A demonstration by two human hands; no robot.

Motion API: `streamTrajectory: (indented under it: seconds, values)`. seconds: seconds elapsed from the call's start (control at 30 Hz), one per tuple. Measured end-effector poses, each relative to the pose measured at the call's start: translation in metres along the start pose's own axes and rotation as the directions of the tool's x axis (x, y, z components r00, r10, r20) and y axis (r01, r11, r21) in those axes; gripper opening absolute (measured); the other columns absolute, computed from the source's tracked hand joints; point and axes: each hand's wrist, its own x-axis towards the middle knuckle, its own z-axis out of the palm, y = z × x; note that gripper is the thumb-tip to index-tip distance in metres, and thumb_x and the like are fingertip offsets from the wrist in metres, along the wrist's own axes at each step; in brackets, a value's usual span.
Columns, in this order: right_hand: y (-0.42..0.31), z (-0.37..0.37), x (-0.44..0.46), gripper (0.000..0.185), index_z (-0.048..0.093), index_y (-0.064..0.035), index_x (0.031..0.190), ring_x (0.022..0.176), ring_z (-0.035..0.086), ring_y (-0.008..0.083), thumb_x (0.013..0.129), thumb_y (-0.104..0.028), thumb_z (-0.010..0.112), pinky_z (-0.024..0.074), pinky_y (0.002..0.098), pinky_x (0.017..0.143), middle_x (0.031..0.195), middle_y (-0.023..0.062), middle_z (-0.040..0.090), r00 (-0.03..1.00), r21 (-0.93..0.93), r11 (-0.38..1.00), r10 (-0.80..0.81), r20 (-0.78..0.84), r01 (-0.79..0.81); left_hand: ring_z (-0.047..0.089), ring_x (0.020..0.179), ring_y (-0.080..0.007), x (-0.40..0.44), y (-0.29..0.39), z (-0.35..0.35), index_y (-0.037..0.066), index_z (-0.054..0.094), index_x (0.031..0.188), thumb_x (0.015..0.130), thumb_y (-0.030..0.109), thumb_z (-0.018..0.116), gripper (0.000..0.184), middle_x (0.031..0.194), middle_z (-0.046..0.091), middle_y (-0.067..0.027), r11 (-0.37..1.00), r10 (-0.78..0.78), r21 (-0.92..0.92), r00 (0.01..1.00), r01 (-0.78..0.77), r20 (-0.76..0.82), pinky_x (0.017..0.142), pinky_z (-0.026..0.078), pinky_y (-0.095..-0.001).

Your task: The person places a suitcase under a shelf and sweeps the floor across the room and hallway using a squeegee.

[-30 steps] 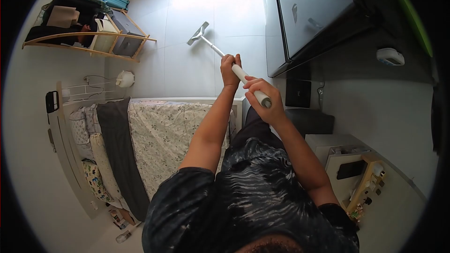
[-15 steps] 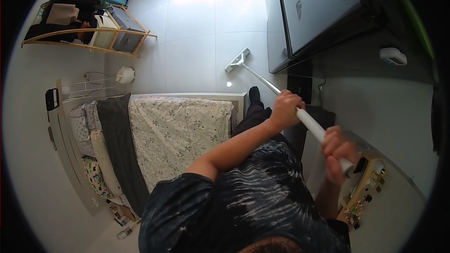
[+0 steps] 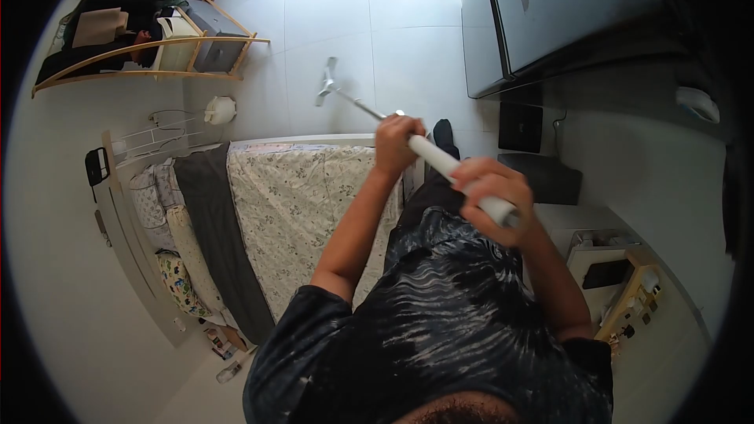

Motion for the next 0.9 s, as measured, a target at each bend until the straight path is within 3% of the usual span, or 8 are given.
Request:
streamTrajectory:
  seconds: [0.17, 0.27, 0.37, 0.57, 0.67, 0.7, 0.83, 0.9]
  values:
    - [0.089, 0.076, 0.057, 0.016, 0.058, -0.0039, 0.088, 0.115, 0.059, 0.0295, 0.076, 0.006, 0.062, 0.0471, 0.0375, 0.093, 0.100, 0.0108, 0.065, 0.979, 0.092, 0.989, 0.094, 0.179, -0.112, 0.049, 0.058, -0.0312, -0.036, -0.111, -0.040, 0.001, 0.048, 0.064, 0.085, 0.012, 0.068, 0.031, 0.065, 0.052, -0.0138, 0.918, -0.322, 0.134, 0.900, 0.372, -0.294, 0.057, 0.041, -0.0415]
    - [0.113, 0.103, 0.064, 0.016, 0.057, -0.0043, 0.087, 0.108, 0.062, 0.0278, 0.075, 0.006, 0.060, 0.0466, 0.0357, 0.091, 0.098, 0.0095, 0.065, 0.945, 0.064, 0.990, 0.103, 0.311, -0.129, 0.050, 0.059, -0.0315, -0.064, -0.142, -0.050, 0.001, 0.047, 0.063, 0.085, 0.014, 0.068, 0.033, 0.063, 0.051, -0.0138, 0.846, -0.410, 0.228, 0.861, 0.482, -0.300, 0.057, 0.042, -0.0411]
    - [0.105, 0.099, 0.055, 0.018, 0.056, -0.0042, 0.086, 0.098, 0.062, 0.0278, 0.072, 0.007, 0.058, 0.0466, 0.0354, 0.088, 0.096, 0.0080, 0.064, 0.938, 0.044, 0.980, 0.171, 0.301, -0.192, 0.050, 0.060, -0.0323, -0.069, -0.132, -0.042, 0.002, 0.047, 0.063, 0.084, 0.014, 0.067, 0.032, 0.061, 0.051, -0.0145, 0.840, -0.428, 0.229, 0.861, 0.491, -0.276, 0.057, 0.042, -0.0425]
    - [0.014, -0.006, 0.008, 0.010, 0.054, -0.0030, 0.070, 0.086, 0.064, 0.0249, 0.065, 0.005, 0.059, 0.0488, 0.0354, 0.083, 0.077, 0.0074, 0.062, 0.979, -0.039, 0.981, 0.193, 0.065, -0.190, 0.048, 0.062, -0.0353, -0.045, -0.029, 0.042, 0.005, 0.045, 0.061, 0.078, 0.008, 0.065, 0.027, 0.060, 0.050, -0.0144, 0.984, -0.160, 0.061, 0.984, 0.165, -0.071, 0.064, 0.038, -0.0478]
    - [-0.058, -0.059, -0.019, 0.012, 0.053, -0.0061, 0.066, 0.074, 0.062, 0.0234, 0.058, 0.001, 0.056, 0.0474, 0.0392, 0.081, 0.067, 0.0050, 0.059, 0.989, -0.147, 0.979, 0.134, -0.065, -0.142, 0.050, 0.062, -0.0334, -0.019, 0.072, 0.077, 0.007, 0.047, 0.062, 0.079, 0.008, 0.062, 0.023, 0.061, 0.051, -0.0120, 0.983, -0.135, -0.126, 0.991, 0.132, -0.018, 0.072, 0.038, -0.0448]
    - [-0.080, -0.068, -0.029, 0.012, 0.052, -0.0065, 0.065, 0.071, 0.061, 0.0231, 0.055, 0.000, 0.055, 0.0469, 0.0407, 0.080, 0.064, 0.0045, 0.057, 0.985, -0.153, 0.978, 0.120, -0.128, -0.139, 0.048, 0.063, -0.0327, -0.008, 0.107, 0.079, 0.006, 0.043, 0.060, 0.079, 0.007, 0.064, 0.028, 0.060, 0.048, -0.0115, 0.972, -0.110, -0.211, 0.994, 0.104, -0.013, 0.064, 0.037, -0.0446]
    - [-0.141, -0.081, -0.059, 0.015, 0.048, -0.0081, 0.062, 0.061, 0.059, 0.0222, 0.049, -0.003, 0.053, 0.0459, 0.0428, 0.078, 0.057, 0.0041, 0.054, 0.956, -0.145, 0.981, 0.081, -0.284, -0.126, 0.056, 0.065, -0.0309, 0.006, 0.173, 0.089, 0.009, 0.059, 0.068, 0.067, 0.010, 0.071, 0.012, 0.063, 0.057, -0.0071, 0.923, 0.027, -0.385, 0.997, 0.005, 0.077, 0.070, 0.045, -0.0409]
    - [-0.157, -0.080, -0.068, 0.015, 0.046, -0.0087, 0.061, 0.059, 0.059, 0.0213, 0.049, -0.004, 0.053, 0.0470, 0.0417, 0.075, 0.058, 0.0039, 0.056, 0.962, -0.226, 0.969, 0.040, -0.268, -0.104, 0.062, 0.068, -0.0273, 0.012, 0.184, 0.081, 0.012, 0.064, 0.071, 0.062, 0.012, 0.072, 0.013, 0.064, 0.061, -0.0047, 0.925, 0.170, -0.380, 0.867, 0.024, 0.469, 0.066, 0.049, -0.0403]
